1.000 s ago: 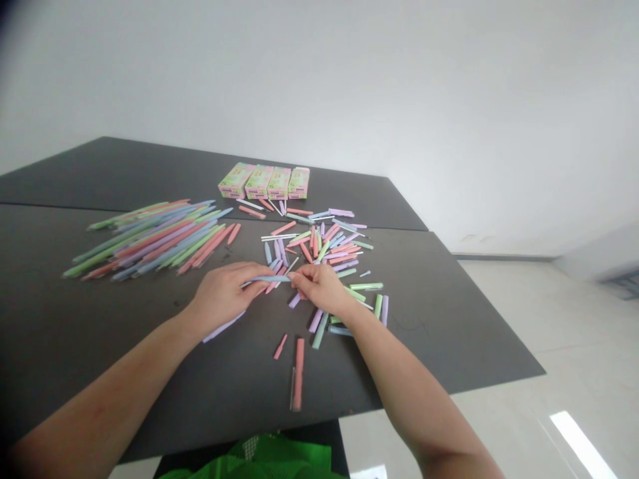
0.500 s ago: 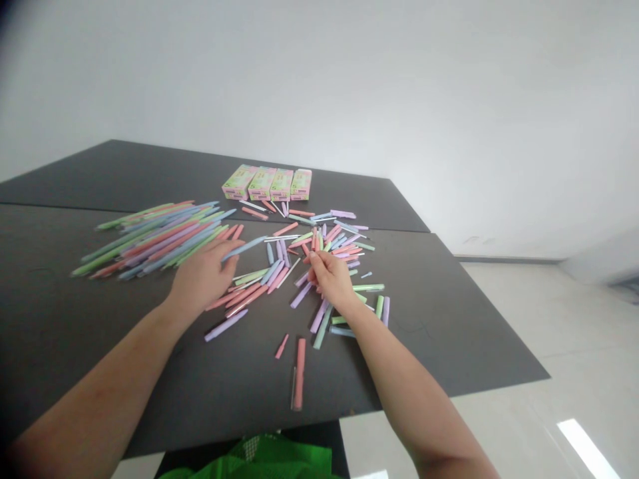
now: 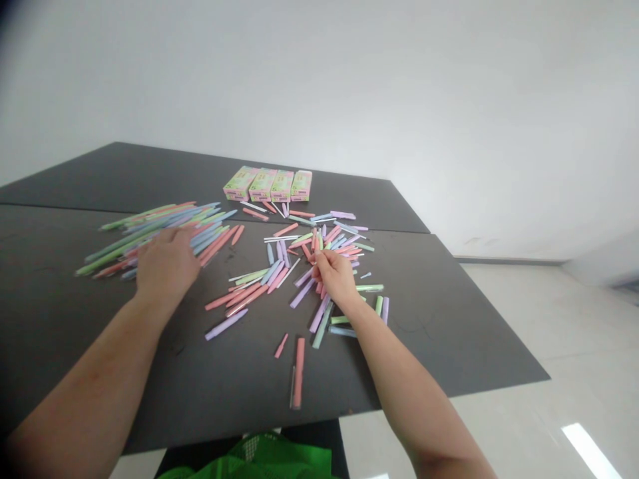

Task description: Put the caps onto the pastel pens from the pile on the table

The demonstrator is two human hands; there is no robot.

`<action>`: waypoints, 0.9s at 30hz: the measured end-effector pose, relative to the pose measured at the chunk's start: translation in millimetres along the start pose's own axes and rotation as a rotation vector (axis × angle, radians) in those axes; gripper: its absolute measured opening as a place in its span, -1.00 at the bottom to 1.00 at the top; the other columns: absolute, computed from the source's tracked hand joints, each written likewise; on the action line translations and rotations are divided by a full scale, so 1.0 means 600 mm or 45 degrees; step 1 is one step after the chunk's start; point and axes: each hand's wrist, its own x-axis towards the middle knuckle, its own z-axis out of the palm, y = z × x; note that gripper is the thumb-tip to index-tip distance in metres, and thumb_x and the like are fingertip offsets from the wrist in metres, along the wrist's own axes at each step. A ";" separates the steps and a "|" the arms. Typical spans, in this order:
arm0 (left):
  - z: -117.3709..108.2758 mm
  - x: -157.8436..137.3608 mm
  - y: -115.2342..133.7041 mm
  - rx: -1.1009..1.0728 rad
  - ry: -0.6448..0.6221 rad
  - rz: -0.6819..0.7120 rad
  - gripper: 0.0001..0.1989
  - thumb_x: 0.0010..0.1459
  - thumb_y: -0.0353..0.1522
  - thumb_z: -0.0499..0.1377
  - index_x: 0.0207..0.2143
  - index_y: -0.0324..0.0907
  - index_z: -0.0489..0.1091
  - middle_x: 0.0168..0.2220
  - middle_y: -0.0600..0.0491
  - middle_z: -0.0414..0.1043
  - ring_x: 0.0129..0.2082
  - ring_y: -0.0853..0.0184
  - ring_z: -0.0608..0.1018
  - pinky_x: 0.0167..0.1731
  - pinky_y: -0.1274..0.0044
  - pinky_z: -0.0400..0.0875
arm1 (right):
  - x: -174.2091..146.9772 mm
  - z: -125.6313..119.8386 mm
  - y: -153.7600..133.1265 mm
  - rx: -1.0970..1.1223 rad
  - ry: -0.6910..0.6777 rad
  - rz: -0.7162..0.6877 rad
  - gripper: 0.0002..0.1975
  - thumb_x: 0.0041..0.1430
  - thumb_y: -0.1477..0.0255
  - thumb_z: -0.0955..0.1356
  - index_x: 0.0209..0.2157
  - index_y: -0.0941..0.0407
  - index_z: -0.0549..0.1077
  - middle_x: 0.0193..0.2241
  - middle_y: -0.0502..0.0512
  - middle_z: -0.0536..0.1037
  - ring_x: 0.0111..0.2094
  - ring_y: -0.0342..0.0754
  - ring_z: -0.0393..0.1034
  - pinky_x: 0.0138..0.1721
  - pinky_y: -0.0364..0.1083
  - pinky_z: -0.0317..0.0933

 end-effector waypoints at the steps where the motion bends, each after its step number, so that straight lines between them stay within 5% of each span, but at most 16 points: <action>1: 0.000 0.000 0.001 -0.013 0.006 0.015 -0.57 0.23 -0.49 -0.08 0.13 -0.35 0.25 0.01 -0.29 0.39 -0.02 -0.03 0.44 -0.08 0.20 0.34 | 0.001 0.000 0.001 -0.005 0.003 -0.008 -0.57 0.20 0.07 0.23 -0.36 0.15 0.46 -0.64 -0.02 0.42 -0.68 -0.18 0.27 -0.63 -0.20 0.16; 15: 0.029 -0.008 0.058 -0.578 -0.095 0.312 -0.62 0.20 -0.47 -0.07 -0.01 -0.24 0.41 0.02 -0.13 0.43 0.09 0.17 0.42 0.14 0.36 0.28 | 0.005 -0.005 -0.004 0.048 0.032 0.019 -0.63 0.19 0.13 0.24 -0.39 0.14 0.45 -0.66 -0.03 0.41 -0.69 -0.19 0.26 -0.66 -0.20 0.14; 27: 0.083 -0.009 0.058 -0.396 -0.237 0.296 -0.56 0.31 -0.34 -0.12 0.10 -0.39 0.31 0.20 -0.31 0.22 0.25 0.08 0.24 0.21 0.24 0.16 | -0.003 0.002 -0.006 -0.047 -0.082 0.068 -0.61 0.19 0.09 0.23 -0.37 0.14 0.43 -0.67 -0.06 0.41 -0.76 -0.19 0.28 -0.78 -0.23 0.08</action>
